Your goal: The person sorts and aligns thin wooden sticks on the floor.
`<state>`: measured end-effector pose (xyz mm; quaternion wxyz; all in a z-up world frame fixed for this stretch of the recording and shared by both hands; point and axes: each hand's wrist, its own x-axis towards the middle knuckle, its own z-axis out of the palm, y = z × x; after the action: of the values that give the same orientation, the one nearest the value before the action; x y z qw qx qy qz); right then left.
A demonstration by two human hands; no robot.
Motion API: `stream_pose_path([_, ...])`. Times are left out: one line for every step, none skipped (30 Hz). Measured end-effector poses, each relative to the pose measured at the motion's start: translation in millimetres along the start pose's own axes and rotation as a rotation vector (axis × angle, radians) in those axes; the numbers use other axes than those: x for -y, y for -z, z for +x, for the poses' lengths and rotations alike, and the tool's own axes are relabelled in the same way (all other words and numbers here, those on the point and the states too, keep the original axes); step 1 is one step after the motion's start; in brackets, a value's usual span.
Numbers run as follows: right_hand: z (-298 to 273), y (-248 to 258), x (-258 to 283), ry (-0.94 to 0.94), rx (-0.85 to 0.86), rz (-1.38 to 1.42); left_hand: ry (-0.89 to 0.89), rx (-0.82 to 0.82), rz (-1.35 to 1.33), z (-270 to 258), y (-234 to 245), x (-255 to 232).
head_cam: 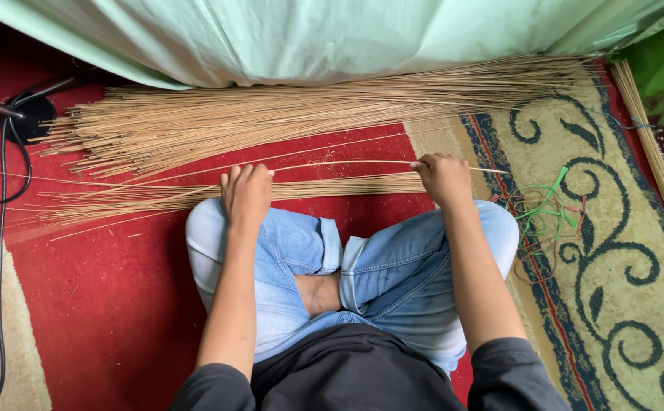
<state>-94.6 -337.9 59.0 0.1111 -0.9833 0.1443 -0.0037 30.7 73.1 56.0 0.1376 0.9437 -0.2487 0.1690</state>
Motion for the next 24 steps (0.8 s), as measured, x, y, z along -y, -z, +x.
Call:
stream_pose_path([2.0, -3.8, 5.6, -0.002, 0.002, 0.002, -0.002, 0.003, 0.001, -0.1, -2.8, -2.1])
stream_pose_path([3.9, -7.6, 11.2, 0.046, 0.013, 0.004, 0.016, 0.019, -0.026, -0.4, -5.4, -4.1])
stream_pose_path([4.6, -11.1, 16.7, 0.094, 0.026, 0.004, 0.034, 0.036, -0.054, -1.5, -8.3, -6.4])
stream_pose_path([3.0, -1.9, 25.2, 0.090, 0.029, 0.005, 0.032, 0.040, -0.056, -1.8, -9.8, -8.9])
stream_pose_path([2.7, 8.0, 33.2, 0.077, 0.049, 0.043, 0.004, 0.067, -0.093, -1.8, -11.6, -12.1])
stream_pose_path([1.9, 18.0, 41.4, 0.063, 0.068, 0.082, -0.025, 0.095, -0.130, -2.1, -12.8, -15.2])
stream_pose_path([3.8, 16.8, 34.1, 0.065, 0.070, 0.082, -0.023, 0.095, -0.130, -2.9, -13.3, -10.8])
stream_pose_path([5.2, 16.0, 27.0, 0.015, 0.055, 0.065, 0.039, 0.101, -0.114, -3.9, -13.3, -6.5])
stream_pose_path([7.8, 15.8, 19.6, -0.036, 0.037, 0.048, 0.098, 0.104, -0.099, -3.0, -13.5, -2.1])
stream_pose_path([6.4, 15.1, 25.8, -0.036, 0.035, 0.047, 0.097, 0.102, -0.099, -2.9, -13.0, -3.7])
stream_pose_path([4.9, 15.0, 31.4, 0.037, 0.052, 0.065, 0.060, 0.093, -0.087, -2.5, -12.9, -6.0])
stream_pose_path([3.0, 15.1, 36.8, 0.110, 0.068, 0.082, 0.022, 0.084, -0.075, -2.3, -12.6, -8.6])
stream_pose_path([1.0, 15.2, 36.0, 0.109, 0.063, 0.080, 0.019, 0.079, -0.077, -2.9, -12.7, -7.1])
stream_pose_path([-1.2, 15.3, 35.0, 0.021, 0.066, 0.052, 0.032, 0.076, -0.047, -3.6, -12.8, -5.8])
stream_pose_path([-4.9, 13.9, 35.8, -0.066, 0.071, 0.026, 0.046, 0.076, -0.015, -6.3, -11.7, -3.0])
stream_pose_path([-1.4, 4.5, 24.6, -0.067, 0.068, 0.028, 0.043, 0.075, -0.014, -5.4, -10.4, -5.0])
stream_pose_path([2.3, -5.1, 13.5, -0.030, -0.010, -0.061, 0.026, 0.071, -0.007, -5.5, -9.0, -7.3])
stream_pose_path([6.1, -14.6, 2.3, 0.006, -0.088, -0.150, 0.009, 0.067, 0.000, -5.6, -7.6, -9.7])
stream_pose_path([0.4, -5.6, 15.5, 0.002, -0.091, -0.150, 0.003, 0.066, -0.001, -7.9, -11.3, -9.5])
stream_pose_path([-5.1, 3.6, 28.5, -0.045, -0.028, -0.079, -0.014, 0.077, 0.007, -10.0, -15.2, -9.4])
stream_pose_path([-8.4, 13.3, 41.2, -0.089, 0.034, -0.008, -0.031, 0.085, 0.015, -10.4, -19.6, -9.4])
stream_pose_path([-0.6, 9.4, 29.7, -0.091, 0.028, -0.008, -0.035, 0.081, 0.014, -7.1, -19.3, -8.6])
stream_pose_path([2.5, 2.9, 19.4, -0.081, -0.032, -0.035, -0.008, 0.055, 0.018, -7.5, -17.9, -6.8])
stream_pose_path([5.7, -3.9, 9.0, -0.070, -0.091, -0.061, 0.019, 0.030, 0.022, -7.9, -16.9, -4.9])
